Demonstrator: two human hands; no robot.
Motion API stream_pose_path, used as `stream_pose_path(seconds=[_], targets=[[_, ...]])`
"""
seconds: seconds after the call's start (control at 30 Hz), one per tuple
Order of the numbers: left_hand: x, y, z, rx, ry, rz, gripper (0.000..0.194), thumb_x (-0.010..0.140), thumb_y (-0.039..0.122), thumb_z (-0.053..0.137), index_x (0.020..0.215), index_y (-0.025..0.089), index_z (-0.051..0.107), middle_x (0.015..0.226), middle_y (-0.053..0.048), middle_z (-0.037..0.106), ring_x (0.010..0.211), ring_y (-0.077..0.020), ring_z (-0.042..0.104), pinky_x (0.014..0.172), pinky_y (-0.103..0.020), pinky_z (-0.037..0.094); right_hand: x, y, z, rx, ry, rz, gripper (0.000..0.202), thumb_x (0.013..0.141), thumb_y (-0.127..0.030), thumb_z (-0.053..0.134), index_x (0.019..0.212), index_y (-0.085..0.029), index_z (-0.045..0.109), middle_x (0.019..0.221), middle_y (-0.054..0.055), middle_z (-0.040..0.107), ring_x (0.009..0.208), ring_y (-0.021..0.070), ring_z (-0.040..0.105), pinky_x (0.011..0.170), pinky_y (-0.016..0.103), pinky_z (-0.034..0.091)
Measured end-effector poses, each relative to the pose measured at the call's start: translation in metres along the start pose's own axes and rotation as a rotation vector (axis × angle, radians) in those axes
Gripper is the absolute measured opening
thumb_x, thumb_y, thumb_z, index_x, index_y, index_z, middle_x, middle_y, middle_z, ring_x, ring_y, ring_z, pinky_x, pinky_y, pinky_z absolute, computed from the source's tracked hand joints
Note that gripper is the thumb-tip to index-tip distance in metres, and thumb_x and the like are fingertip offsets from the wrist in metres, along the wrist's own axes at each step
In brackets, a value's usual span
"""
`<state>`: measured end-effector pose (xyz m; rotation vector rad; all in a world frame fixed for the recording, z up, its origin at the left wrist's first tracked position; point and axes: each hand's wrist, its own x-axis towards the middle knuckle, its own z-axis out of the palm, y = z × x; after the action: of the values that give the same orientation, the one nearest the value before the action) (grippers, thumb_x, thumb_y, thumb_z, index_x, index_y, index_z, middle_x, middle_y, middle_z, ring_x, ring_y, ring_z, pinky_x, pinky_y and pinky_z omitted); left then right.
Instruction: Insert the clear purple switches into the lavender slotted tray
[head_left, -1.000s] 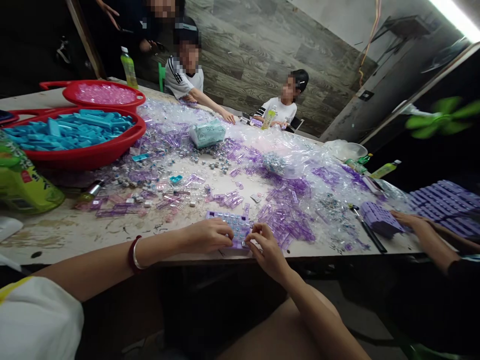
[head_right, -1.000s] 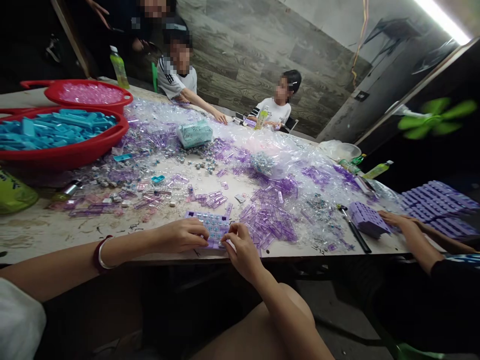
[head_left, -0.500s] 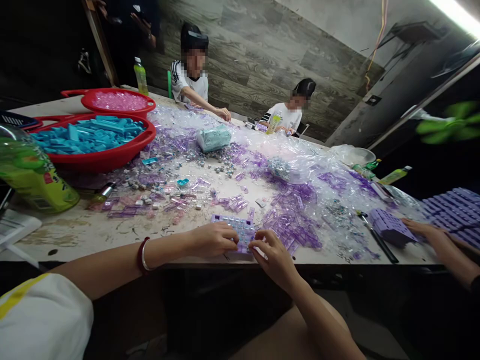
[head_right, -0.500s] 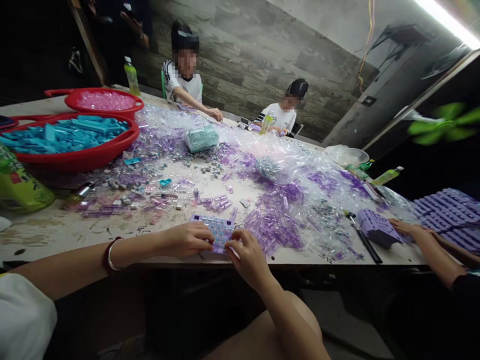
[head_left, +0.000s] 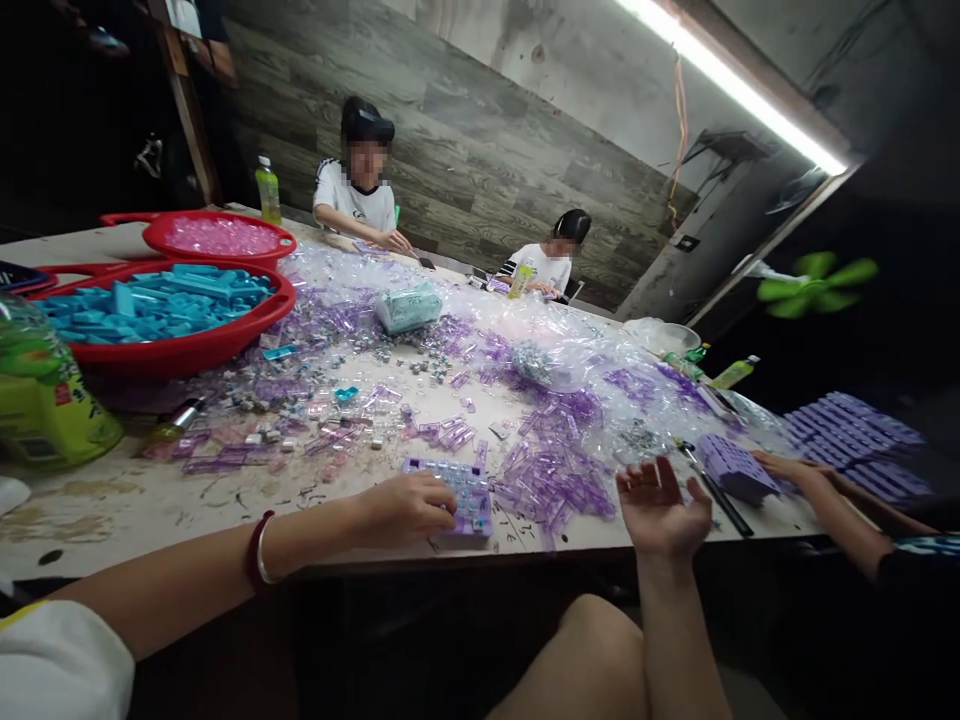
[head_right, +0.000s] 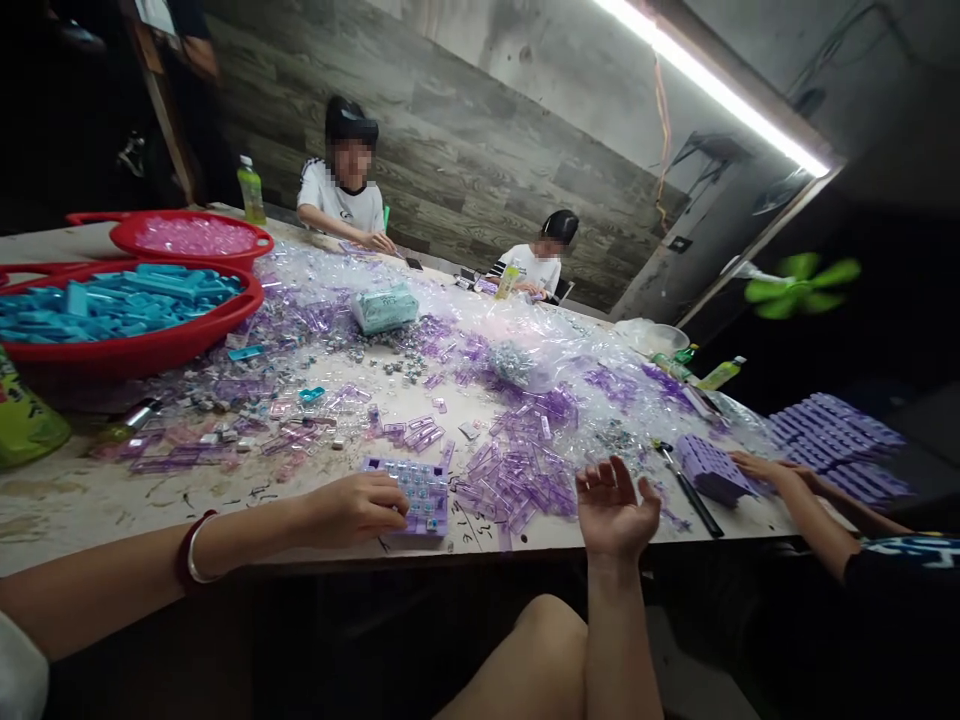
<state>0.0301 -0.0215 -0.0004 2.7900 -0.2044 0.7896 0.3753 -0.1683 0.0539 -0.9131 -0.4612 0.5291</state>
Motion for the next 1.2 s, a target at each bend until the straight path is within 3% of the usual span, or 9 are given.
stream_pose_path(seconds=[0.23,0.37,0.47,0.6,0.7,0.87,1.03,1.2], targets=[[0.0,-0.001,0.0,-0.122,-0.01,-0.019,0.017,0.089,0.017,0.05,0.093,0.018,0.066,0.088,-0.007,0.068,0.079,-0.0141,0.06,0.071,-0.025,0.047,0.001,0.017,0.002,-0.185,-0.032,0.121,0.027,0.063,-0.039,0.065,0.076,-0.017,0.071,0.073,0.004,0.066,0.065,0.0124,0.059,0.057,0.022,0.048],[0.007,-0.014,-0.014,-0.076,0.062,-0.028,0.019,0.09,0.016,0.051,0.095,0.018,0.068,0.082,-0.005,0.07,0.072,-0.0124,0.063,0.068,-0.024,0.049,-0.002,0.021,-0.006,-0.501,0.015,0.173,0.03,0.058,-0.037,0.073,0.078,-0.015,0.073,0.069,0.004,0.067,0.06,0.0127,0.059,0.051,0.021,0.045],[0.017,-0.041,-0.033,0.047,0.04,-0.212,0.025,0.091,0.011,0.045,0.095,0.017,0.069,0.083,-0.006,0.071,0.074,-0.0134,0.065,0.07,-0.025,0.051,-0.003,0.025,-0.008,-0.596,0.058,0.123,0.033,0.054,-0.037,0.075,0.078,-0.014,0.073,0.065,0.004,0.066,0.055,0.012,0.057,0.048,0.021,0.042],[0.027,-0.076,-0.047,0.209,-0.148,-0.605,0.027,0.08,0.011,0.057,0.105,0.015,0.066,0.104,-0.011,0.068,0.093,-0.0218,0.064,0.08,-0.03,0.05,-0.001,0.026,-0.006,-0.542,0.123,0.019,0.031,0.053,-0.036,0.074,0.074,-0.014,0.071,0.06,0.002,0.063,0.053,0.0113,0.054,0.047,0.021,0.041],[0.031,-0.084,-0.04,0.216,-0.237,-0.661,0.03,0.075,0.014,0.062,0.105,0.017,0.065,0.105,-0.01,0.067,0.098,-0.0242,0.062,0.083,-0.03,0.047,0.0,0.021,-0.007,-0.503,0.214,-0.098,0.031,0.055,-0.035,0.071,0.077,-0.014,0.07,0.061,0.0,0.061,0.054,0.0095,0.051,0.049,0.02,0.039],[0.03,-0.08,-0.018,0.227,-0.247,-0.67,0.019,0.078,0.013,0.053,0.09,0.016,0.068,0.091,-0.01,0.068,0.087,-0.0243,0.063,0.077,-0.03,0.045,-0.004,0.007,-0.022,-0.513,0.365,-0.245,0.035,0.063,-0.036,0.062,0.091,-0.016,0.063,0.064,-0.002,0.058,0.052,0.0085,0.048,0.048,0.02,0.038],[0.026,-0.077,-0.009,0.184,-0.211,-0.639,0.022,0.078,0.009,0.047,0.085,0.014,0.068,0.087,-0.01,0.067,0.085,-0.0225,0.062,0.076,-0.03,0.044,-0.005,0.008,-0.033,-0.605,0.353,-0.209,0.035,0.062,-0.036,0.061,0.091,-0.016,0.06,0.067,-0.001,0.06,0.051,0.0092,0.05,0.046,0.02,0.039],[0.019,-0.082,-0.006,0.088,-0.099,-0.623,0.028,0.078,0.013,0.049,0.101,0.013,0.065,0.097,-0.01,0.067,0.094,-0.0238,0.061,0.082,-0.031,0.046,0.008,0.019,-0.05,-0.715,0.334,-0.197,0.035,0.059,-0.033,0.055,0.089,-0.016,0.058,0.067,-0.001,0.06,0.05,0.0109,0.051,0.043,0.02,0.037]])
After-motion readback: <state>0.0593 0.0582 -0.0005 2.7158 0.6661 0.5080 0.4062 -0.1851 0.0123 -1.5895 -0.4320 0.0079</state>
